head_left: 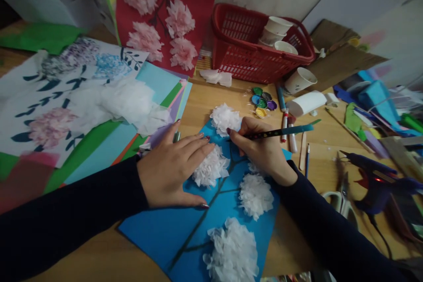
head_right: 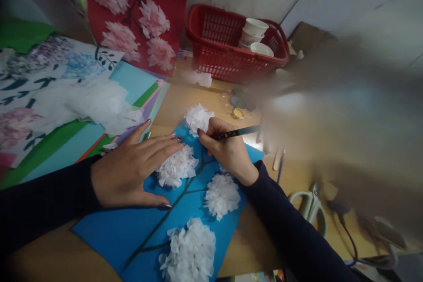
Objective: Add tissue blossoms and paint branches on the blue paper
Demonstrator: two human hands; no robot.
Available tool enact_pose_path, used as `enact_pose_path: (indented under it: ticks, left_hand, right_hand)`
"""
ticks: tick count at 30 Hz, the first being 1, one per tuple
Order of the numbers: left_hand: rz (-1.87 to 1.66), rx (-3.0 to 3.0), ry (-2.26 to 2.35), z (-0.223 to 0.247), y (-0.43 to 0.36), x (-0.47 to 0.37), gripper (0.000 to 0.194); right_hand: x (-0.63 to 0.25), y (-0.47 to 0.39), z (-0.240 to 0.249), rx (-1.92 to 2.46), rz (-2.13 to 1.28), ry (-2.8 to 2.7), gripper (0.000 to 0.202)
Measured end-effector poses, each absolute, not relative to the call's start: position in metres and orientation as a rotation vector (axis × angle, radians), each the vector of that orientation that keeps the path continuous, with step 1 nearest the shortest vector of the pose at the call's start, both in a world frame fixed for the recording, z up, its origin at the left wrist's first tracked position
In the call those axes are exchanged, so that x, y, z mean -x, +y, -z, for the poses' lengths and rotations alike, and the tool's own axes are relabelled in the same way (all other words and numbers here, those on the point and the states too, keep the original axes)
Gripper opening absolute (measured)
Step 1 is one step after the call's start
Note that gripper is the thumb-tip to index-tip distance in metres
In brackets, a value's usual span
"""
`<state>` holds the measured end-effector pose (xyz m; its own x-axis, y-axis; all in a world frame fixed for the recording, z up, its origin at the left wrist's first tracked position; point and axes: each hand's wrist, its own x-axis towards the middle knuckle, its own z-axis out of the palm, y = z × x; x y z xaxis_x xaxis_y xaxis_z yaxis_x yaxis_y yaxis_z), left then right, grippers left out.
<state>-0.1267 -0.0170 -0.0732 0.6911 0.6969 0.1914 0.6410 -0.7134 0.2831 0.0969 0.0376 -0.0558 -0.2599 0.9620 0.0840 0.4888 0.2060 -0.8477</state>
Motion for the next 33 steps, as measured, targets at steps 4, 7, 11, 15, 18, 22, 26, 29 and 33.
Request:
enact_pose_path:
  ticks: [4,7,11,15,18,22,26,29,33]
  left_hand:
    - [-0.432,-2.708,1.066,0.0721,-0.0164,0.1271,0.092]
    - [-0.429,-2.71,1.061,0.072,-0.016,0.1271,0.091]
    - [-0.431,-2.723,1.06,0.0723,-0.0158,0.1271,0.09]
    - [-0.425,-2.752,1.054,0.0717,-0.016,0.1274,0.088]
    - [-0.417,-2.751,1.053,0.0708,-0.0161,0.1276,0.088]
    - [-0.415,-2.738,1.053,0.0708,-0.0161,0.1276,0.087]
    - [-0.415,-2.738,1.056,0.0714,-0.016,0.1276,0.087]
    - [-0.416,-2.746,1.058,0.0713,-0.016,0.1275,0.087]
    - [-0.422,-2.763,1.046,0.0701,-0.0159,0.1274,0.087]
  right_hand:
    - [-0.096,0.0361,0.0557,1.361,-0.975,-1.844,0.036]
    - [-0.0954,0.0361,0.0553,1.362,-0.969,-1.85,0.035]
    - [-0.0952,0.0368,0.0555,1.359,-0.965,-1.862,0.035]
    - [-0.0953,0.0369,0.0567,1.358,-0.958,-1.872,0.035]
    - [-0.0953,0.0367,0.0583,1.348,-0.968,-1.87,0.034]
    - [-0.0962,0.0365,0.0598,1.347,-0.962,-1.881,0.033]
    - [-0.0965,0.0361,0.0593,1.348,-0.953,-1.892,0.034]
    - [-0.0958,0.036,0.0584,1.355,-0.969,-1.882,0.034]
    - [-0.0941,0.0361,0.0564,1.352,-0.99,-1.866,0.034]
